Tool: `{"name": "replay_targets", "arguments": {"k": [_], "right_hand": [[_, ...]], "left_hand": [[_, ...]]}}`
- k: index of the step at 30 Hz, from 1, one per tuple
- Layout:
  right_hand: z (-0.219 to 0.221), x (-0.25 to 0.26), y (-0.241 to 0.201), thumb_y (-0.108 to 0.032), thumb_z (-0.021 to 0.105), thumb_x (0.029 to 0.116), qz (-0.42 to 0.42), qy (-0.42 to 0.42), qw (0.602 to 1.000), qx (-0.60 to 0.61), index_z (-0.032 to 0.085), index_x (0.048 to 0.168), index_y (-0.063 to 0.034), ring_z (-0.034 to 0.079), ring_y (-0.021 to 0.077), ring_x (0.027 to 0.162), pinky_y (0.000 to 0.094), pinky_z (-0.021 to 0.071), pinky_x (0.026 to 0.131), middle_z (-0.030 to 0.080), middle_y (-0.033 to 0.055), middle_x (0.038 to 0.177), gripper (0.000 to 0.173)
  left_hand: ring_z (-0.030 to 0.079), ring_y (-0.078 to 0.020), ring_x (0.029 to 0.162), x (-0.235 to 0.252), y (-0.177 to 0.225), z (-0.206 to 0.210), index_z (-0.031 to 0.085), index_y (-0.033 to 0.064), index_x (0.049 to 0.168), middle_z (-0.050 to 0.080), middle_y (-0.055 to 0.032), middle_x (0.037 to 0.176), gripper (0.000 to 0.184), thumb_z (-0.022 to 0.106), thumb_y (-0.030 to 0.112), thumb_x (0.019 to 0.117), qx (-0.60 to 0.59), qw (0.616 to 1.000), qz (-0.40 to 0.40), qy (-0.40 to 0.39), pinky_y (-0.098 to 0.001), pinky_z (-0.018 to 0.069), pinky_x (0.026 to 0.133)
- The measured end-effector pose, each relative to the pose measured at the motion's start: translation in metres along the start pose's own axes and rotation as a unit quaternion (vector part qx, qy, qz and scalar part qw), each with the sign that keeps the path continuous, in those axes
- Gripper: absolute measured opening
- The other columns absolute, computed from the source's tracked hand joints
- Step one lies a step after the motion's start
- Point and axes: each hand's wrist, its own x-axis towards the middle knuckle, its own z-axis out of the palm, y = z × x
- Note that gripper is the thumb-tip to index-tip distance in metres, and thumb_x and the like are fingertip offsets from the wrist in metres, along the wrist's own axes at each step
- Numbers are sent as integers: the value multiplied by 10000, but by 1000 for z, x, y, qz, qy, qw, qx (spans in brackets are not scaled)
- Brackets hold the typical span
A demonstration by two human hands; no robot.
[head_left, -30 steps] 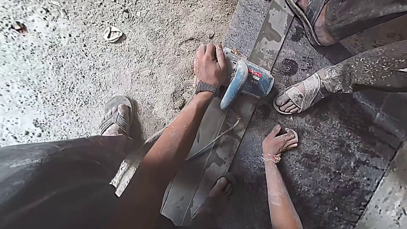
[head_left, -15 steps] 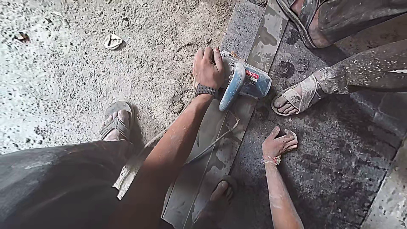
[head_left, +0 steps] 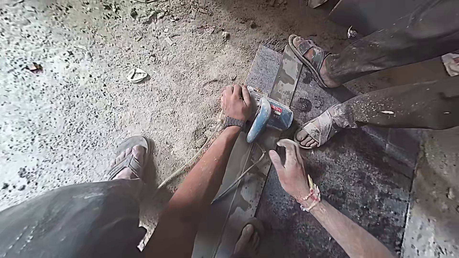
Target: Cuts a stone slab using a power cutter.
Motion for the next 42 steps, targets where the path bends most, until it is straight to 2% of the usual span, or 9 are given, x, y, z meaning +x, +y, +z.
{"name": "replay_targets", "arguments": {"k": [4, 6, 8, 11, 16, 23, 25, 35, 42], "right_hand": [[3, 66, -64, -484, 587, 1000, 107, -76, 991, 33, 487, 1408, 85, 556, 327, 1306, 445, 433, 1120, 572, 269, 1373, 707], [21, 93, -85, -438, 614, 1017, 208, -50, 972, 97, 407, 1470, 72, 593, 287, 1252, 432, 451, 1089, 598, 243, 1334, 712], [46, 103, -91, -357, 646, 1016, 275, 42, 940, 195, 455, 1425, 40, 684, 234, 1042, 407, 545, 959, 669, 194, 1166, 601], [68, 104, -88, -216, 722, 972, 288, 148, 881, 345, 548, 1294, 42, 697, 141, 757, 302, 607, 738, 693, 118, 921, 448], [80, 103, -80, -137, 744, 928, 253, 191, 879, 357, 577, 1197, 68, 675, 102, 653, 264, 602, 650, 683, 93, 825, 377], [81, 115, -96, -213, 743, 909, 307, 246, 904, 170, 595, 1293, 91, 714, 310, 916, 496, 559, 856, 721, 211, 1003, 511], [81, 117, -98, -230, 740, 905, 318, 255, 903, 136, 579, 1335, 88, 724, 334, 934, 516, 563, 858, 736, 209, 1005, 558], [89, 127, -101, -155, 748, 885, 301, 321, 889, 125, 558, 1339, 108, 723, 269, 950, 420, 579, 871, 723, 214, 1070, 558], [98, 134, -95, -138, 753, 872, 288, 354, 881, 123, 566, 1316, 106, 692, 194, 776, 368, 592, 726, 704, 193, 1008, 540]], "left_hand": [[666, -364, 993, 3, 4, -4, 688, 37, 935, 663, -186, 989, 470, 386, 374, 1062, -9, 1000, -8, -23, -555, 526, 819], [671, -383, 1003, 5, 5, -5, 703, 28, 956, 671, -206, 1007, 479, 383, 369, 1062, -11, 1000, -10, -26, -566, 530, 824], [676, -380, 1014, 5, 6, -4, 711, 34, 963, 683, -203, 1011, 476, 384, 365, 1065, -8, 1000, -12, -24, -561, 537, 830], [670, -373, 1019, 7, 6, -2, 700, 53, 966, 681, -185, 1025, 462, 370, 357, 1075, -6, 1000, -9, -23, -553, 544, 824], [667, -384, 1038, 9, 9, -2, 707, 30, 1002, 673, -202, 1049, 452, 388, 344, 1071, -1, 999, -3, -36, -564, 539, 853], [665, -413, 1062, 14, 13, -5, 705, -4, 1044, 675, -234, 1095, 473, 384, 343, 1057, 7, 998, -7, -62, -594, 523, 883], [669, -421, 1040, 15, 12, -2, 704, -11, 1007, 677, -238, 1062, 476, 395, 348, 1051, 2, 998, 3, -55, -588, 531, 869], [649, -383, 926, 24, 6, 6, 684, 15, 883, 628, -190, 903, 498, 405, 394, 1046, -48, 998, 24, -32, -554, 521, 806], [639, -355, 875, 29, 2, 15, 668, 50, 809, 603, -166, 871, 470, 436, 394, 1029, -73, 997, 30, -18, -519, 517, 744]]}}
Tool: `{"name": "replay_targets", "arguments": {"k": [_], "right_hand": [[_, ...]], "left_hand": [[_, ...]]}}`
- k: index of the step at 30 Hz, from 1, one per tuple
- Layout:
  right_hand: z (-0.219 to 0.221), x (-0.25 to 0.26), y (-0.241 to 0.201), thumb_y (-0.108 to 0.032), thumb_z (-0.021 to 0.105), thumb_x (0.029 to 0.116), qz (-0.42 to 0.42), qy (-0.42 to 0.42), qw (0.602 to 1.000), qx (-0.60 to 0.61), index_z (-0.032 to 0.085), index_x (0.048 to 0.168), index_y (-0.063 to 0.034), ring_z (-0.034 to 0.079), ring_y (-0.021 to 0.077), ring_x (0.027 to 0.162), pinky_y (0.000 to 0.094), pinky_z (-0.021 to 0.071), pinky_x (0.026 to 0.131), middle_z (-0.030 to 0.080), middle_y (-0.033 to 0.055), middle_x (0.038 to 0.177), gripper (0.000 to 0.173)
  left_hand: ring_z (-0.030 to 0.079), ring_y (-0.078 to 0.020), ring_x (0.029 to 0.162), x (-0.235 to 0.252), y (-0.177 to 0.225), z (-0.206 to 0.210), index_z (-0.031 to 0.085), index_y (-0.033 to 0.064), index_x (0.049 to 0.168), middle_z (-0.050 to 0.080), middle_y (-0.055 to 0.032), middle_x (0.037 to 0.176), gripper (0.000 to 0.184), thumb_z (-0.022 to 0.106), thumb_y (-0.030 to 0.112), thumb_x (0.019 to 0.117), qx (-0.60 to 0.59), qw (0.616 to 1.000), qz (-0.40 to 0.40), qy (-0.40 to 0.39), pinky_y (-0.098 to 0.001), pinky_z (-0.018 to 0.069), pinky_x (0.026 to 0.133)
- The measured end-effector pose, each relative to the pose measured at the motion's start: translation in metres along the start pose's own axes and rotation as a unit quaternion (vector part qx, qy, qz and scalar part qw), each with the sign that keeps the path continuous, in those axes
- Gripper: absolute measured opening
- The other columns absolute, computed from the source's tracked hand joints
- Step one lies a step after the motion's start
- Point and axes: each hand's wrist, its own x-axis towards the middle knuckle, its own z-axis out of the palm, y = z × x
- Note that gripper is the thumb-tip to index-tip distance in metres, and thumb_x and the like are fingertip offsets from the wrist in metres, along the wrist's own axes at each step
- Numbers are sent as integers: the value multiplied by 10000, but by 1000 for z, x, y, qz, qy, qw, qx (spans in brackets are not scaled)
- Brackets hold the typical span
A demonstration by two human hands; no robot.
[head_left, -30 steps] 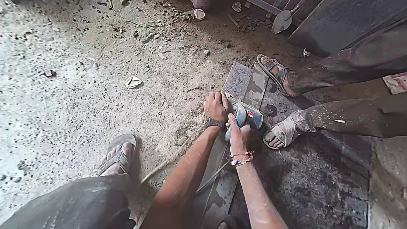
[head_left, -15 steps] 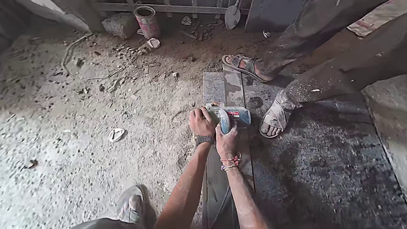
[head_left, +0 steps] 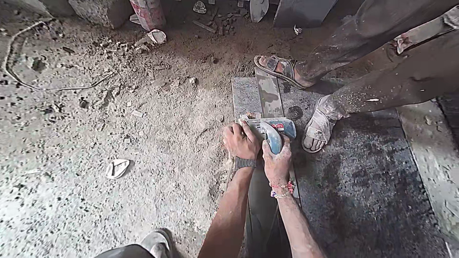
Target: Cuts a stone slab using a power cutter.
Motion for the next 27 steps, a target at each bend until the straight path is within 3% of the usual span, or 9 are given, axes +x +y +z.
{"name": "replay_targets", "arguments": {"k": [4, 17, 27], "right_hand": [[5, 2, 3, -161, 752, 868, -1, 12, 1000, -5, 571, 1309, 87, 667, 151, 662, 342, 591, 625, 700, 152, 941, 538], [10, 8, 3, -165, 745, 876, -22, 22, 999, -13, 570, 1304, 90, 672, 125, 725, 307, 589, 684, 693, 155, 992, 528], [10, 14, 0, -158, 731, 891, -18, 0, 1000, -11, 547, 1333, 100, 672, 153, 676, 334, 593, 642, 691, 165, 954, 544]], "left_hand": [[632, -345, 855, 3, -2, 2, 663, 62, 807, 592, -151, 854, 482, 426, 416, 1033, 4, 1000, 0, 6, -505, 511, 723], [630, -327, 847, 11, 1, 6, 673, 71, 813, 599, -132, 847, 428, 469, 382, 1024, -6, 1000, 4, 2, -483, 508, 722], [613, -328, 832, 15, 4, 7, 658, 68, 815, 568, -137, 840, 444, 454, 392, 1038, 0, 1000, -8, -9, -484, 501, 715]]}}
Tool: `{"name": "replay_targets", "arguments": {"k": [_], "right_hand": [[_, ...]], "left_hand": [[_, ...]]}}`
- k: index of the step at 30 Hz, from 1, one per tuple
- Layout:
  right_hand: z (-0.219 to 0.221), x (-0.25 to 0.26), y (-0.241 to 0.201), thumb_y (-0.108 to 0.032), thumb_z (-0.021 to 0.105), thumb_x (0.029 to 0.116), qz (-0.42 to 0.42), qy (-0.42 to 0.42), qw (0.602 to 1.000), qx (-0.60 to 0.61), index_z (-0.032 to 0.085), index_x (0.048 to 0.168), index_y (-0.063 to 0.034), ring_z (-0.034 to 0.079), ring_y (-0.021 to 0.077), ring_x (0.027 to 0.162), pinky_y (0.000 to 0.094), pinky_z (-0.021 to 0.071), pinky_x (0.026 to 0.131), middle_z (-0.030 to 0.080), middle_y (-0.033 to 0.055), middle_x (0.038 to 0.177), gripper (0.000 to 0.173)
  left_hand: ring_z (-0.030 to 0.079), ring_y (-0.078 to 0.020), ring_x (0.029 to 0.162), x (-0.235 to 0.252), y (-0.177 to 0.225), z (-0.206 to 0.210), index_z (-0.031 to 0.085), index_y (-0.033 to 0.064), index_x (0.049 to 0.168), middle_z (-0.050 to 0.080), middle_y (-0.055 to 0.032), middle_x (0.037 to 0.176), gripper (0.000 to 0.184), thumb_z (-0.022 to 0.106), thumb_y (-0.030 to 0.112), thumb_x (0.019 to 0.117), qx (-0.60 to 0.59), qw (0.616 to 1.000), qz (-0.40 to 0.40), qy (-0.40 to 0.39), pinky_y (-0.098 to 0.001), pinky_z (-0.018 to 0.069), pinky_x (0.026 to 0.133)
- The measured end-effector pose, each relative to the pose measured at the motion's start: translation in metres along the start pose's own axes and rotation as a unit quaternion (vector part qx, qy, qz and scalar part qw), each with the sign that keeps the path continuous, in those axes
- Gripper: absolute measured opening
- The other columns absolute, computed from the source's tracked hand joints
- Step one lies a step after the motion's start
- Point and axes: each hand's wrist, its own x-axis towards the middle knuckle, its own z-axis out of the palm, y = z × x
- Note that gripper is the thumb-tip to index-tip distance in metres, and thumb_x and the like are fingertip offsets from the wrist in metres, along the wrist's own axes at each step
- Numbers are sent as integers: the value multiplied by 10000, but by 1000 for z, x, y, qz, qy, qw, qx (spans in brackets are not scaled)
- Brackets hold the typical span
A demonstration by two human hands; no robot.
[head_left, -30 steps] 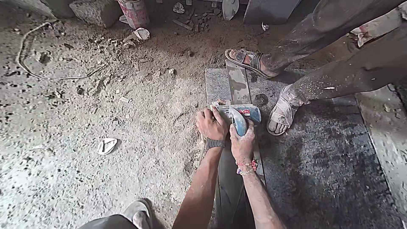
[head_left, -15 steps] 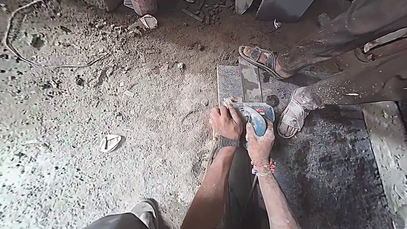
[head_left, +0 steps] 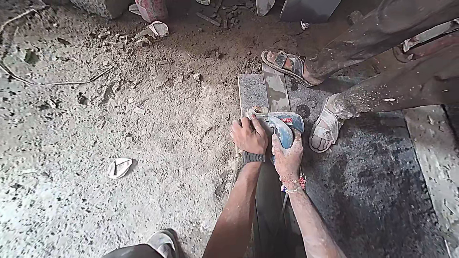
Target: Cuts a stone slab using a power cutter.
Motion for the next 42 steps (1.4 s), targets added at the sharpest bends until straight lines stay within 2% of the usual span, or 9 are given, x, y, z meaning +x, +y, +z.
{"name": "replay_targets", "arguments": {"k": [4, 8, 11, 15, 20, 23, 32, 37, 42], "right_hand": [[0, 7, 3, -166, 725, 883, 9, -30, 999, 33, 563, 1310, 81, 641, 96, 617, 284, 582, 599, 680, 110, 889, 519], [-3, 17, 3, -134, 685, 883, 52, -107, 980, 158, 608, 1065, 12, 585, 65, 482, 230, 543, 491, 607, -17, 629, 246], [-5, 21, 0, -92, 656, 894, 72, -142, 965, 208, 596, 1018, 5, 569, 70, 462, 222, 529, 474, 580, -25, 591, 168], [0, 23, 3, -119, 657, 891, 47, -116, 978, 168, 615, 1017, 1, 564, 54, 467, 226, 531, 477, 582, -30, 616, 179], [6, 26, 6, -132, 681, 879, 29, -88, 987, 133, 615, 1099, 26, 575, 50, 486, 228, 544, 502, 593, -18, 650, 279], [8, 28, 7, -132, 682, 882, 14, -83, 987, 134, 621, 1085, 21, 571, 53, 488, 233, 543, 506, 591, -17, 649, 261], [10, 34, 3, -152, 686, 893, 18, -88, 991, 102, 610, 1189, 30, 582, 60, 514, 252, 553, 533, 608, 0, 687, 356], [8, 39, -3, -138, 685, 907, 39, -112, 989, 92, 624, 1182, 1, 580, 79, 526, 271, 548, 548, 613, 18, 703, 314], [2, 48, -11, -179, 701, 930, 128, -174, 972, 93, 618, 1117, -36, 610, 118, 550, 305, 558, 573, 616, 30, 687, 249]], "left_hand": [[618, -329, 826, 2, 1, 2, 661, 69, 845, 572, -139, 855, 445, 449, 407, 1042, 8, 1000, -1, -5, -490, 506, 698], [615, -321, 833, 5, 2, 4, 656, 71, 849, 568, -134, 857, 447, 449, 414, 1048, 7, 1000, -11, -7, -484, 506, 705], [616, -323, 835, 7, 3, 5, 650, 73, 836, 573, -135, 856, 443, 447, 409, 1043, 8, 1000, -11, -6, -490, 500, 701], [623, -333, 866, 10, 4, 6, 654, 73, 848, 585, -144, 875, 457, 436, 423, 1048, 12, 1000, -12, -10, -498, 505, 719], [620, -334, 886, 13, 6, 9, 659, 82, 870, 581, -146, 899, 459, 426, 430, 1057, 16, 1000, -16, -15, -501, 504, 729], [619, -332, 891, 15, 6, 9, 657, 79, 885, 580, -142, 908, 465, 417, 435, 1062, 15, 1000, -10, -18, -501, 508, 738], [614, -341, 940, 22, 10, 11, 647, 75, 888, 581, -147, 931, 453, 406, 416, 1068, 13, 999, -12, -33, -514, 506, 769], [622, -365, 987, 28, 14, 7, 668, 70, 986, 600, -175, 1015, 473, 366, 423, 1075, 28, 997, -18, -67, -552, 514, 808], [616, -384, 1105, 33, 15, 7, 678, 66, 1062, 620, -203, 1129, 464, 371, 412, 1080, 35, 995, -16, -90, -580, 503, 913]]}}
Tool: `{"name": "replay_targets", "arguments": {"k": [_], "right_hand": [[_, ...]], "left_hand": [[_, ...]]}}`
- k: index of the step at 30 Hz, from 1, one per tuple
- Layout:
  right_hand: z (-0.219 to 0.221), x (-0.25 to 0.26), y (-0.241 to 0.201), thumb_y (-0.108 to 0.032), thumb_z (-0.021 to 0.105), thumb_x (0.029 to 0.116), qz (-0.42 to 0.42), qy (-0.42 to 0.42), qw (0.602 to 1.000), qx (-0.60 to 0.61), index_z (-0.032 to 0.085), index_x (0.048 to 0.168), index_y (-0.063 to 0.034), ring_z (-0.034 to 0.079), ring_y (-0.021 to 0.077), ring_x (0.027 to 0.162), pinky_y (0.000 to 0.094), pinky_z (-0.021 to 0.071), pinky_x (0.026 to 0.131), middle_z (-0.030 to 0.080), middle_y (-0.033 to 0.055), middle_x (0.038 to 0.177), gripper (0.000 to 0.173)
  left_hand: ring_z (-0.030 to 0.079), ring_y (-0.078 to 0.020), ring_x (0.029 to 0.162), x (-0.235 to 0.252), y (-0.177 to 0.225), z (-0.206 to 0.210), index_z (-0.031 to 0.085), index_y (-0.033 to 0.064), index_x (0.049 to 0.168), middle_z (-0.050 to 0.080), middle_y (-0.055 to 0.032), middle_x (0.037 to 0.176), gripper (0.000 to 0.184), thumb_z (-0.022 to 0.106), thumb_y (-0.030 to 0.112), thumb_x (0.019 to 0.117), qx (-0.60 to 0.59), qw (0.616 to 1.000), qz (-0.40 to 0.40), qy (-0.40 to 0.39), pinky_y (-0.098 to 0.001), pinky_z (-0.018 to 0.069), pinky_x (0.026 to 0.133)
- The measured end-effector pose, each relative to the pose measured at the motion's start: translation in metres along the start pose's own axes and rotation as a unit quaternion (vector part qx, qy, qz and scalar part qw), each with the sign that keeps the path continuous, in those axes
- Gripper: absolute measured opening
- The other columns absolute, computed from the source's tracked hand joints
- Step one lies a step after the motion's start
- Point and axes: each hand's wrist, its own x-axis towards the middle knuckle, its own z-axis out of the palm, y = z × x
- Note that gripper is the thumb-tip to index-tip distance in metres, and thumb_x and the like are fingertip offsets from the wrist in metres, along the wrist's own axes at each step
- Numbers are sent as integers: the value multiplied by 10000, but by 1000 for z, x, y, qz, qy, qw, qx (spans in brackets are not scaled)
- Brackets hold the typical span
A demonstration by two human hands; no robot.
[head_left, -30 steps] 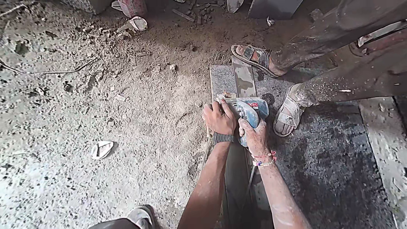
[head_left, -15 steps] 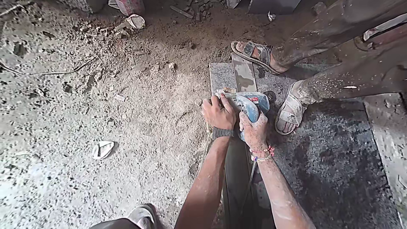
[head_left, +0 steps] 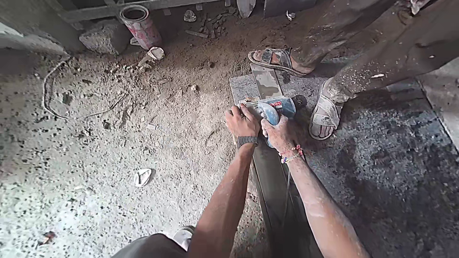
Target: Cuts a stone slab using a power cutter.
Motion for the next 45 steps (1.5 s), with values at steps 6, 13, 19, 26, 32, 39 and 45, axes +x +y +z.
{"name": "replay_targets", "arguments": {"k": [6, 13, 19, 26, 32, 39, 45], "right_hand": [[-5, -14, -11, -344, 697, 928, -4, 40, 993, -112, 626, 1197, -1, 664, 352, 810, 561, 535, 700, 671, 208, 933, 442], [0, -11, -17, -306, 716, 925, -17, 63, 992, -111, 634, 1218, 9, 675, 393, 934, 598, 533, 796, 685, 238, 1021, 438], [4, -6, -28, -226, 750, 915, -16, 76, 991, -113, 620, 1283, 13, 672, 386, 1012, 583, 520, 889, 693, 238, 1080, 458], [11, 0, -28, -162, 758, 892, -31, 95, 990, -101, 610, 1305, 25, 694, 325, 892, 515, 552, 850, 702, 217, 1021, 477], [15, 1, -27, -163, 733, 900, -46, 108, 988, -100, 601, 1307, 54, 686, 264, 787, 458, 568, 769, 698, 194, 981, 479], [13, 13, -15, -127, 700, 907, -56, 55, 997, -9, 622, 1064, 29, 577, 111, 513, 302, 545, 549, 597, 31, 672, 235], [10, 15, -17, -59, 635, 940, -40, 8, 995, 86, 582, 993, 14, 550, 85, 454, 241, 517, 472, 561, 1, 597, 105]], "left_hand": [[607, -412, 1153, 0, 7, -11, 662, 25, 1129, 620, -249, 1170, 526, 355, 449, 1084, 44, 998, 22, -43, -577, 484, 969], [526, -468, 1293, -7, -13, -28, 554, -51, 1302, 539, -308, 1336, 677, 365, 549, 1053, 115, 975, 138, -131, -589, 427, 1085], [503, -503, 1311, 1, -9, -40, 542, -94, 1302, 509, -345, 1361, 645, 473, 497, 1054, 125, 962, 150, -189, -584, 432, 1087], [492, -498, 1332, 15, -18, -46, 552, -103, 1328, 514, -345, 1378, 671, 580, 487, 1011, 78, 953, 177, -234, -571, 404, 1125], [483, -481, 1349, 24, -15, -58, 536, -105, 1368, 520, -333, 1393, 706, 568, 507, 1016, 97, 934, 190, -286, -555, 378, 1150], [475, -479, 1365, 28, -16, -56, 541, -99, 1378, 523, -337, 1397, 721, 562, 521, 1012, 91, 935, 187, -288, -538, 362, 1174], [499, -468, 1332, 33, -13, -54, 558, -89, 1350, 535, -328, 1360, 697, 589, 516, 1005, 79, 935, 179, -295, -540, 401, 1136]]}}
